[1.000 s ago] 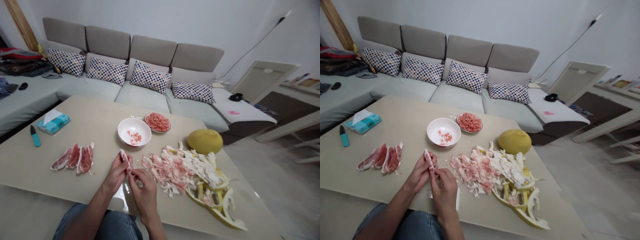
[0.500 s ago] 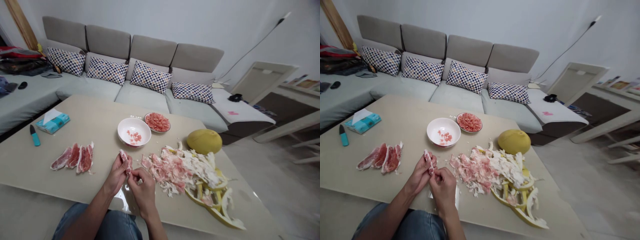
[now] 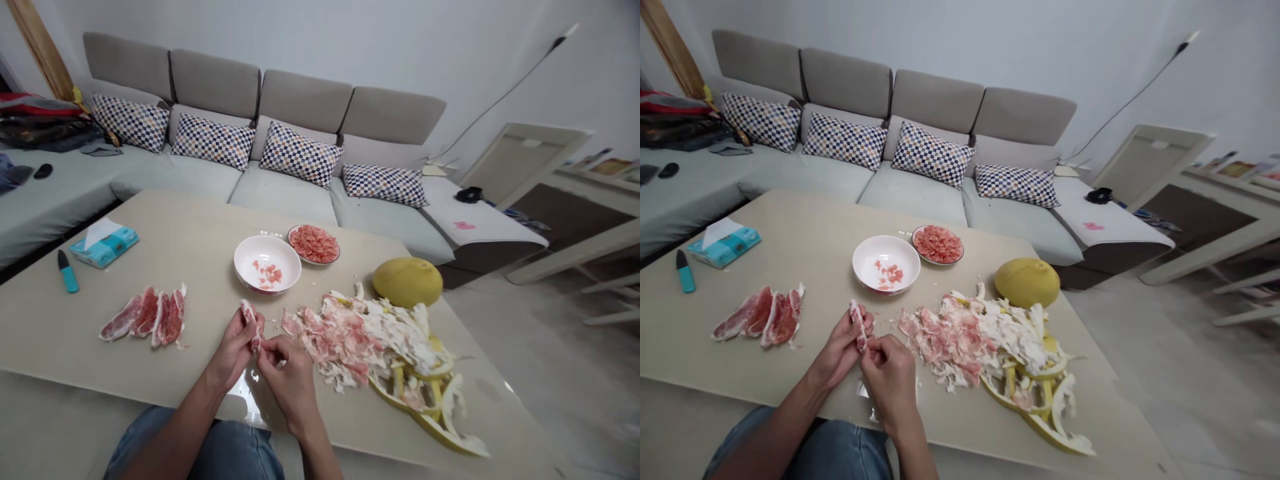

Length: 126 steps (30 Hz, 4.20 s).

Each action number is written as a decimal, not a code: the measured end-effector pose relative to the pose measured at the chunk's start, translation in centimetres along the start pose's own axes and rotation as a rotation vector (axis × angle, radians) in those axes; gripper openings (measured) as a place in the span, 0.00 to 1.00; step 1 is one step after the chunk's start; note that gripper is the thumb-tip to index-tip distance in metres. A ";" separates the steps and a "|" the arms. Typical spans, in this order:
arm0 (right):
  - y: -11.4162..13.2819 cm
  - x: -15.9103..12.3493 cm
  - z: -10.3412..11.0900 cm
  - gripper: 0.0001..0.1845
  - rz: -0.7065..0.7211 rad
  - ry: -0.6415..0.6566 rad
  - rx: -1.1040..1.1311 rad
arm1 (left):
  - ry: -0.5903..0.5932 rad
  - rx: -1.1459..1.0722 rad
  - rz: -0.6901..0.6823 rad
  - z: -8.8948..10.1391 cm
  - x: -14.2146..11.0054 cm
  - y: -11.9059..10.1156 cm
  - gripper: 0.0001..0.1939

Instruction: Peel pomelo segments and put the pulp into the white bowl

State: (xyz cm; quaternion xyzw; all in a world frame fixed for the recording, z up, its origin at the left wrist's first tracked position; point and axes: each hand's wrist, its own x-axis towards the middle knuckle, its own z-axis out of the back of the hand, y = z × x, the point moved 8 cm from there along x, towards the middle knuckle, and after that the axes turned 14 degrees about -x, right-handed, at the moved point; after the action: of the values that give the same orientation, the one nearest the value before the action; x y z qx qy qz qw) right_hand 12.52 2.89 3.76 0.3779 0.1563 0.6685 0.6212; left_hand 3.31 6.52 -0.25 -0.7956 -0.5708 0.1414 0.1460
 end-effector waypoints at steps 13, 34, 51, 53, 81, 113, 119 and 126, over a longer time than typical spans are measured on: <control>-1.4 -0.1 0.5 0.06 -0.236 -0.006 0.118 | -0.045 -0.040 0.155 0.4 0.1 0.7 0.16; 0.3 0.1 0.7 0.07 -0.022 -0.018 -0.018 | -0.180 0.117 0.326 1.4 -0.7 2.4 0.20; 1.0 -0.1 1.2 0.05 0.093 0.084 -0.017 | -0.199 -0.010 0.302 1.7 -0.5 2.2 0.19; 1.0 0.0 1.0 0.06 0.103 0.078 -0.045 | -0.198 0.003 0.296 1.8 -0.5 2.2 0.18; -3.0 1.6 4.0 0.07 -0.017 -0.074 -0.059 | -0.115 -0.182 0.386 0.5 -0.4 2.3 0.15; -6.2 -3.3 -0.8 0.16 -0.354 0.156 0.341 | -0.104 -0.142 0.184 0.8 0.0 0.5 0.25; -3.8 -3.0 -5.1 0.18 -0.459 0.222 0.758 | -0.095 -0.034 0.133 0.8 -0.1 0.4 0.27; -5.1 -1.3 -2.4 0.20 -0.567 -0.016 0.849 | -0.099 0.116 0.100 0.6 -0.3 0.0 0.22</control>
State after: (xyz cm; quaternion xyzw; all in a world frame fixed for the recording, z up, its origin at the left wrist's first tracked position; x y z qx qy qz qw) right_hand 14.44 3.23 -1.72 0.5449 0.5057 0.3481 0.5712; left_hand 2.96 6.30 -0.78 -0.8054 -0.5276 0.2205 0.1560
